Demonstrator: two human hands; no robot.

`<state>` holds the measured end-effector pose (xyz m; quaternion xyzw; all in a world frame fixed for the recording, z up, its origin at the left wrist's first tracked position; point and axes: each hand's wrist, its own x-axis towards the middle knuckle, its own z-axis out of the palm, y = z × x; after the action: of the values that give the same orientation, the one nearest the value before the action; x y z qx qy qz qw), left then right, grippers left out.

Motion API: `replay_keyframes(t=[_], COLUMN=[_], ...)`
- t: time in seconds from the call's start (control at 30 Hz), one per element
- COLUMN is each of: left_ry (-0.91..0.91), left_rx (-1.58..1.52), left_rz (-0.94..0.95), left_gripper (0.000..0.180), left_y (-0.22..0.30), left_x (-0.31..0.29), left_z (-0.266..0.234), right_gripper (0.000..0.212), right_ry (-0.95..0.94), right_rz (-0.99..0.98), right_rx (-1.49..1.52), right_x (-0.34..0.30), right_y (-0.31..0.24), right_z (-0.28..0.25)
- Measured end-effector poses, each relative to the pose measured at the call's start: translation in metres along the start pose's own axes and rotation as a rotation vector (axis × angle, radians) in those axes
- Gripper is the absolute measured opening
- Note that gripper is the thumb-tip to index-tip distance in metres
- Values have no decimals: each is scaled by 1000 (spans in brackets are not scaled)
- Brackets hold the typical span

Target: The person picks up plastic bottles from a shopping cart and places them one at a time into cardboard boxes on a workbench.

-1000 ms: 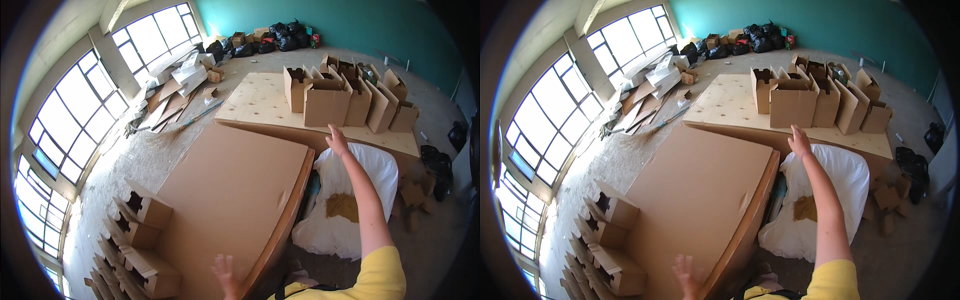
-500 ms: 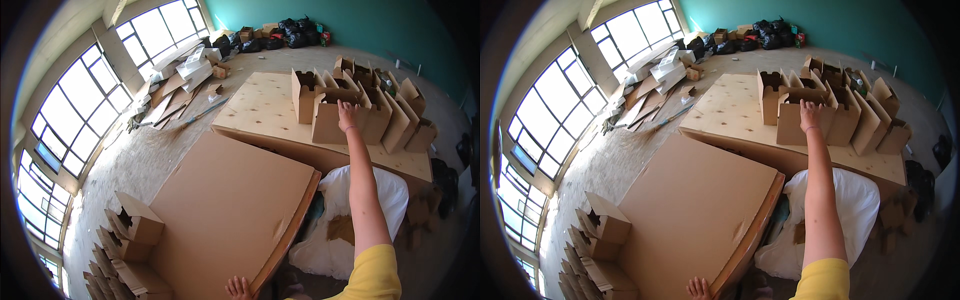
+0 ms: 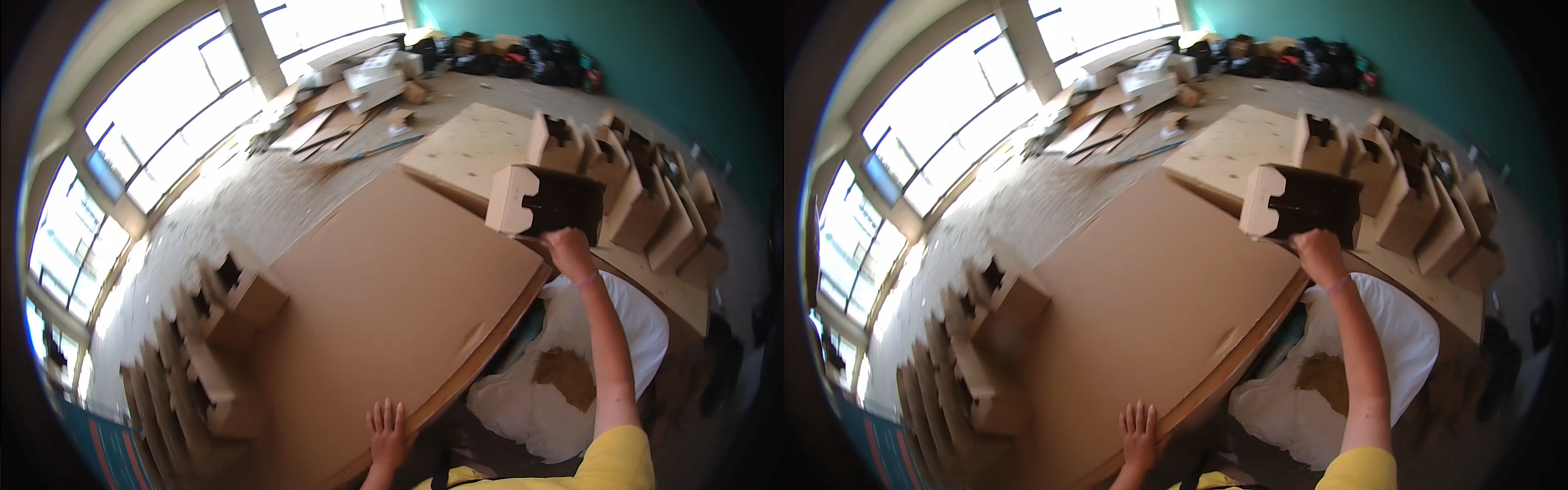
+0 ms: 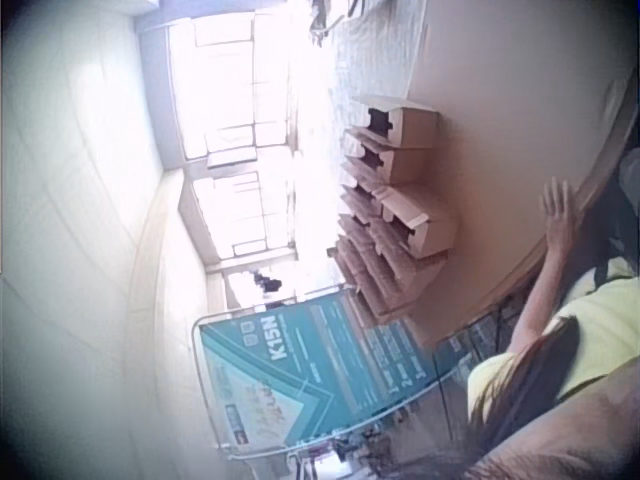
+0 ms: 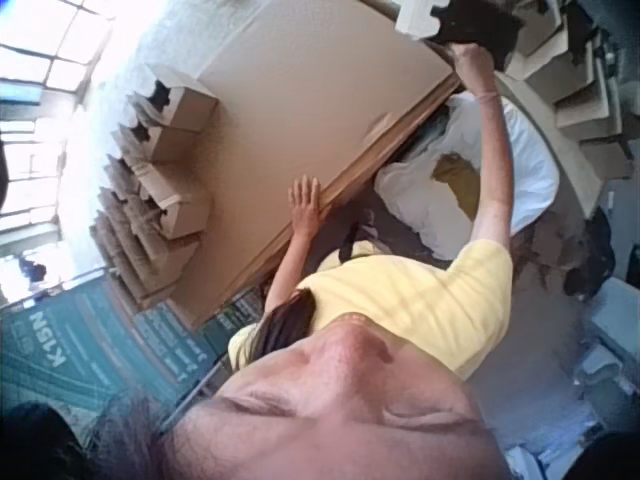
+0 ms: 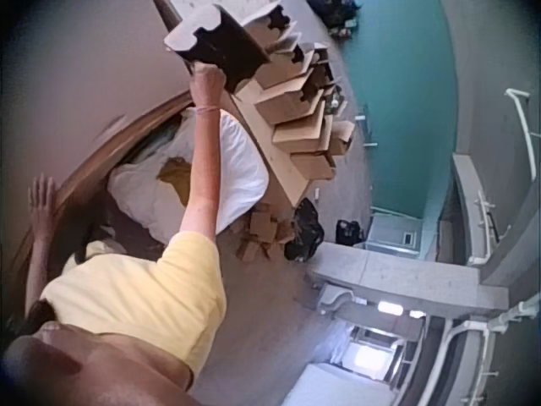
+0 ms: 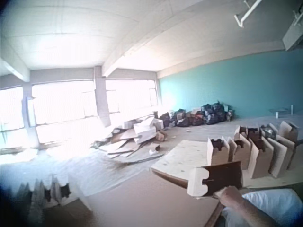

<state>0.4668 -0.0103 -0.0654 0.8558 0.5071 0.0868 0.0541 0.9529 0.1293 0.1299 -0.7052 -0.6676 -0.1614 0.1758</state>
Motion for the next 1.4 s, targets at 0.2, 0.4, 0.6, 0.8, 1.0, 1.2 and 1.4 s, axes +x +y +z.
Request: replay_keyframes(t=[0.2, 0.4, 0.6, 0.8, 1.0, 1.2, 1.4], left_ry=[102, 361, 776, 1018, 694, -97, -471], left_rx=[-229, -372, -407, -369, -160, -250, -336], left_rz=[-50, -258, -718, -1262, -1808, -1904, -1826], left_gripper=[72, 45, 21, 15, 29, 42, 48], left_y=[-11, -38, -105, -160, -156, -118, -117], left_x=[-23, -145, -343, -535, -718, -805, -849], left_z=[-16, -36, -89, -89, 37, 77, 143], right_gripper=[17, 21, 22, 21, 14, 13, 27], right_ry=[-157, -394, -457, -560, -584, -585, -486], right_rz=[-478, -879, -1090, -1066, -1142, -1137, -1096], right_rx=[388, 649, 622, 556, 462, 322, 195], right_x=[-36, -103, -176, -228, -245, -249, -245], right_y=[-204, -374, -515, -610, -664, -684, -673], right_z=[-22, -54, -103, -117, -127, -128, -126])
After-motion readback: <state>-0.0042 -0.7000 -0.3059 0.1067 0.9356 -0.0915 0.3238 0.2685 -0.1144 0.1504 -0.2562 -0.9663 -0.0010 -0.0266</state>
